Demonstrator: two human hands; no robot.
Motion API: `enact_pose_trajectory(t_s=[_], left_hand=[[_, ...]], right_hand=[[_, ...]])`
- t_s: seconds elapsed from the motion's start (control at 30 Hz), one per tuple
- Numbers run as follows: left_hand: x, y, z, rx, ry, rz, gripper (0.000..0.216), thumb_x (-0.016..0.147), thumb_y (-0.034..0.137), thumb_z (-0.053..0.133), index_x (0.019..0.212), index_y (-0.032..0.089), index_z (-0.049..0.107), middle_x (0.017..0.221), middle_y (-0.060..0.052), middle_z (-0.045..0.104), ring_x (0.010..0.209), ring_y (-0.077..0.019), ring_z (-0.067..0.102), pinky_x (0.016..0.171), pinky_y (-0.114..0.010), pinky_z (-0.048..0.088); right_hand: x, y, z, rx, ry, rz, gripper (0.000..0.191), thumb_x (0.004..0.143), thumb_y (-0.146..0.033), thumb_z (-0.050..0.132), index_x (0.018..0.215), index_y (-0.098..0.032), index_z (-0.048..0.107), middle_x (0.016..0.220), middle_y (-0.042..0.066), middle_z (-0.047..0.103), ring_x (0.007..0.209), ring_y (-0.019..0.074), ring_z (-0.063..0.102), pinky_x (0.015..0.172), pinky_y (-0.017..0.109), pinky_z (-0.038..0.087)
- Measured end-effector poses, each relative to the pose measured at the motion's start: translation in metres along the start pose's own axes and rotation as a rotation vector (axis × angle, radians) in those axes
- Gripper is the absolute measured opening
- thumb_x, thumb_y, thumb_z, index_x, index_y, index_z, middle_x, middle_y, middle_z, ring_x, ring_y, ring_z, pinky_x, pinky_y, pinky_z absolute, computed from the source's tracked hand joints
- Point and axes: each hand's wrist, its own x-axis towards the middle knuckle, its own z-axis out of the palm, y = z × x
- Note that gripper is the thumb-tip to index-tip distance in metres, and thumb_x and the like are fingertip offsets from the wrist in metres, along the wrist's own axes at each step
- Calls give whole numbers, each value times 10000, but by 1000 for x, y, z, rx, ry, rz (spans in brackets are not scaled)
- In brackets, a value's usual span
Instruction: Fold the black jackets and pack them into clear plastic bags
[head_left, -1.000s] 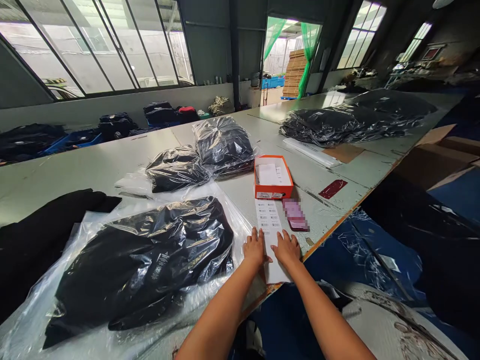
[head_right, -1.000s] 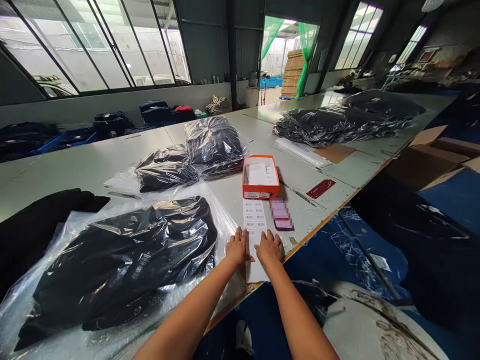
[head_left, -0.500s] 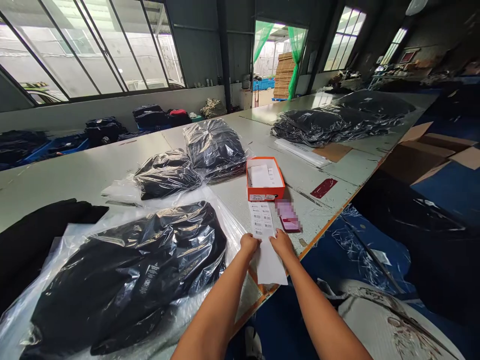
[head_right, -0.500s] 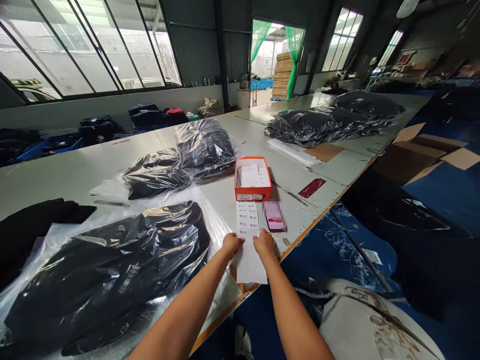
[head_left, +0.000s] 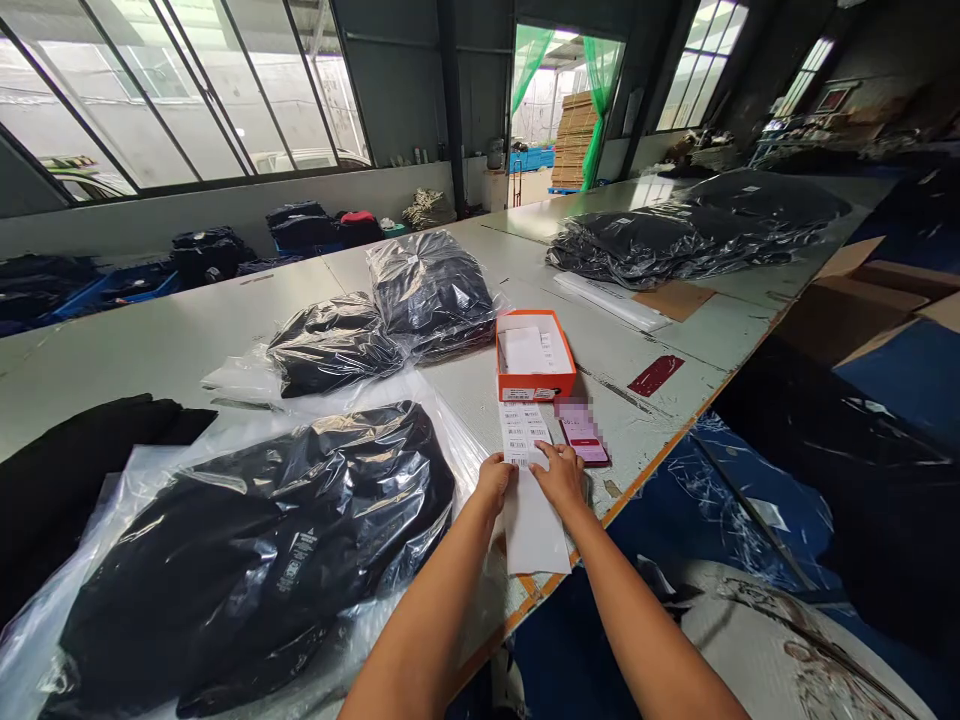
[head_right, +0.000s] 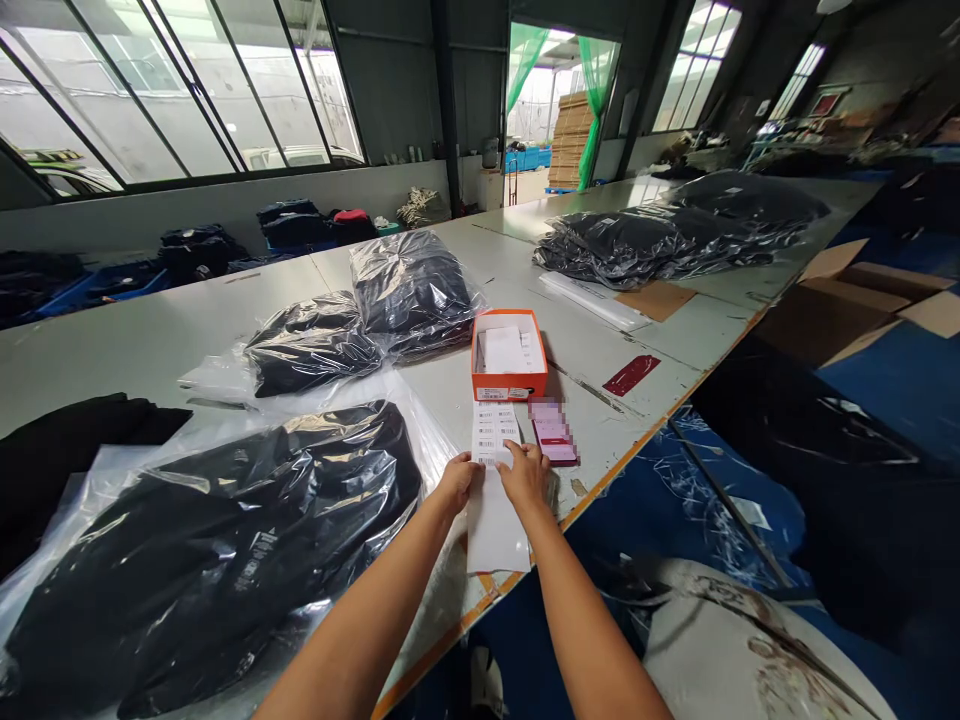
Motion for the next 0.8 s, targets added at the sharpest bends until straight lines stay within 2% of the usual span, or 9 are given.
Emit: enact_pose_trajectory(t_s=[0.07,0.13,0.27,0.33,0.43,0.5,0.57,0.67,0.8], left_hand=[[3,4,3,-47,-25,15,226,565,148,665,778,168,590,688,-16,651,589,-127,588,622,-274,487],[5,7,5,-84,-39,38,218,553,151,681,753,166,597,685,-12,652,593,-120,585,639,-270,485],[7,14,10,-123,-35,87,195,559,119,665,737,158,597,657,3,639,595,-104,575,663,-254,475],[8,19,11,-129,-12,114,262,567,94,647,816,164,605,637,23,620,592,-96,566,655,-238,466],[7,26,11,-70,40,223,538,572,70,642,1084,214,562,570,84,540,577,-82,543,623,-200,440],[6,31,10,-1,34,309,651,579,78,646,1194,245,514,537,108,481,561,-74,523,611,-185,423],[4,34,11,39,-2,347,587,586,95,642,1151,232,557,536,106,459,554,-68,505,604,-180,414],[3,35,12,18,-19,349,389,574,101,639,953,191,627,542,95,451,543,-61,486,593,-181,411],[0,36,13,-9,-19,332,314,564,105,642,867,182,615,631,56,541,616,-79,538,639,-198,438]], right_hand=[[1,-3,-3,1,45,9,409,780,-374,585,1189,-360,577,1347,52,388,1206,273,353,944,405,323],[4,-6,-6,17,55,-4,358,780,-386,585,1138,-389,608,1365,19,377,1211,277,330,923,416,325],[15,-7,-12,82,68,-88,261,790,-349,574,1032,-361,672,1199,2,558,1125,237,398,868,369,327],[20,-7,-13,111,88,-129,228,795,-339,573,991,-338,689,1110,-4,626,1084,226,428,867,362,306],[27,-5,-14,139,102,-172,193,804,-340,570,943,-326,702,1031,-14,675,1058,220,448,886,362,268],[28,-4,-15,150,108,-176,186,808,-343,567,930,-322,705,1010,-11,686,1057,223,449,891,359,254],[28,-4,-17,157,124,-177,180,805,-338,570,923,-315,705,1007,-7,689,1066,225,442,895,355,246],[26,-4,-19,165,173,-186,163,799,-321,574,899,-304,701,1017,-14,687,1083,223,423,913,352,235],[21,-4,-20,174,193,-203,146,794,-309,556,842,-285,692,1019,-14,684,1088,227,414,922,357,235]])
